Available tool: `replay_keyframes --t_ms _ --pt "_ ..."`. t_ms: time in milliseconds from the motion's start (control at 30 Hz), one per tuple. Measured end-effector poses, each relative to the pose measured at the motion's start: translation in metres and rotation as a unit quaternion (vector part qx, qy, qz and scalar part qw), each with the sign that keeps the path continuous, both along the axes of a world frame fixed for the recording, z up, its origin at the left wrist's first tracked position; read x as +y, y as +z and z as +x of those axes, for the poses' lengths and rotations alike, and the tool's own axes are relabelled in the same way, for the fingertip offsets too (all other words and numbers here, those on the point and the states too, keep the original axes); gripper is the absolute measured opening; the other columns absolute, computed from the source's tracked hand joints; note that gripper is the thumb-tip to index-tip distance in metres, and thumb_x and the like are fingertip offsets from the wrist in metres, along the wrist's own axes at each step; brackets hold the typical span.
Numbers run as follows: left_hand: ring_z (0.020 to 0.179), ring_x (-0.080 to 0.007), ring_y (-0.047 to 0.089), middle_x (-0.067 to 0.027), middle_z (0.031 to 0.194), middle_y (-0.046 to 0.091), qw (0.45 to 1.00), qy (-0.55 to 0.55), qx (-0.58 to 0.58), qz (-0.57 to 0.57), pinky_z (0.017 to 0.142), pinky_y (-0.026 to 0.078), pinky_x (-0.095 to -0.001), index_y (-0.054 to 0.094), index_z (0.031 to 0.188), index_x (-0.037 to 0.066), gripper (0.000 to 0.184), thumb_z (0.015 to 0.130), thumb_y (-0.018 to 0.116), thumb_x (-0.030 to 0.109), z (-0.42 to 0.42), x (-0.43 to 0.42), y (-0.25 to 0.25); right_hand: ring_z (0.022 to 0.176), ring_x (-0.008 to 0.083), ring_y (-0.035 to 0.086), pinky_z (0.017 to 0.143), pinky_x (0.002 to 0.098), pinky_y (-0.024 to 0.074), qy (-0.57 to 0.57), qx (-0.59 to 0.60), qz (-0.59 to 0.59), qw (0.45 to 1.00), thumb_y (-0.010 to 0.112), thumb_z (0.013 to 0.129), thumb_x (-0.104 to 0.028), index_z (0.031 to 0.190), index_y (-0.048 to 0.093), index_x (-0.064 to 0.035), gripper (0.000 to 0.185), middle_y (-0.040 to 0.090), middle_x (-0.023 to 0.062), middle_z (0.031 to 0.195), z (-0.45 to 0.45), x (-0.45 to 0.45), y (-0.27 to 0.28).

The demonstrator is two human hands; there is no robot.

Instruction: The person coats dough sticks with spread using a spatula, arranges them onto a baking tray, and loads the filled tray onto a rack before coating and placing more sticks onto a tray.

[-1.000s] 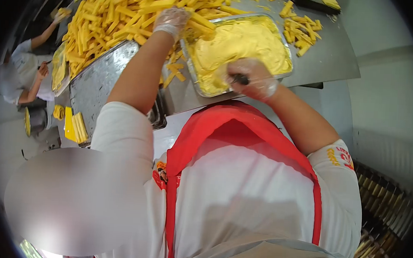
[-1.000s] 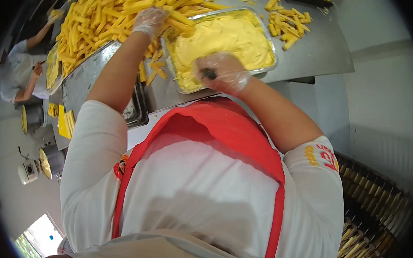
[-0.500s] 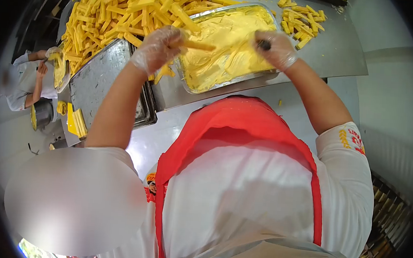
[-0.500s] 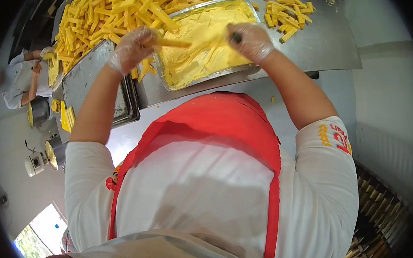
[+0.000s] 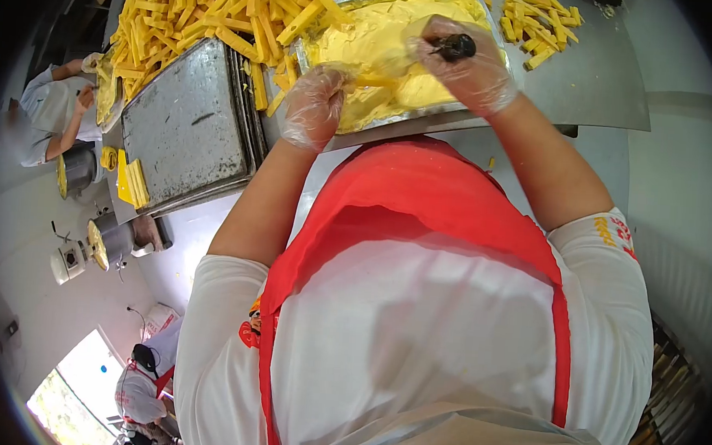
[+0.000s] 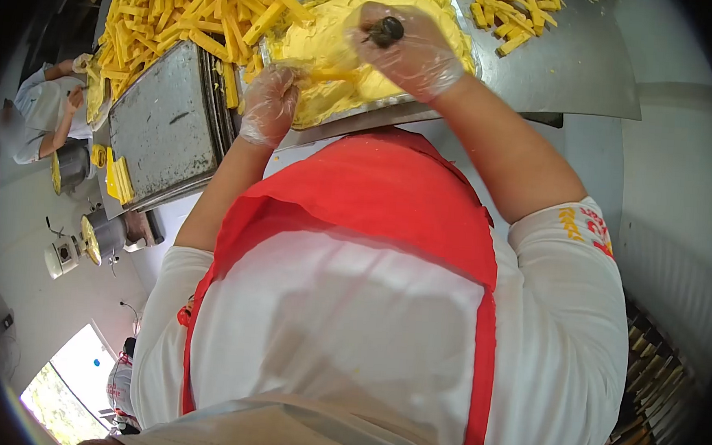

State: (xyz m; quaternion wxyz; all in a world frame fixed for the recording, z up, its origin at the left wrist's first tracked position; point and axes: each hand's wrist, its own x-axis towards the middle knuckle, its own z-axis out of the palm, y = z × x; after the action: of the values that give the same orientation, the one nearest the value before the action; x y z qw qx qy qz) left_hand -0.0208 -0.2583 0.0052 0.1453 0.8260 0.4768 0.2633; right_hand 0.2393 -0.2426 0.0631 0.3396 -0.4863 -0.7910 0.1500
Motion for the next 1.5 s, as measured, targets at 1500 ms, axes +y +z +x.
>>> replay_keyframes --t_ms 1500 --pt "0.094 -0.0317 0.062 -0.0139 0.103 0.065 0.853 0.454 0.124 0.226 0.083 0.051 -0.0434 0.067 0.095 0.009 0.020 0.077 0.073 0.015 -0.382 -0.069 0.006 0.068 0.0154 0.042 0.066 0.0305 0.0408 -0.105 0.086 -0.127 0.983 0.063 0.091 -0.015 0.081 0.053 -0.0026 0.020 0.047 0.0075 0.072 -0.006 0.013 -0.076"
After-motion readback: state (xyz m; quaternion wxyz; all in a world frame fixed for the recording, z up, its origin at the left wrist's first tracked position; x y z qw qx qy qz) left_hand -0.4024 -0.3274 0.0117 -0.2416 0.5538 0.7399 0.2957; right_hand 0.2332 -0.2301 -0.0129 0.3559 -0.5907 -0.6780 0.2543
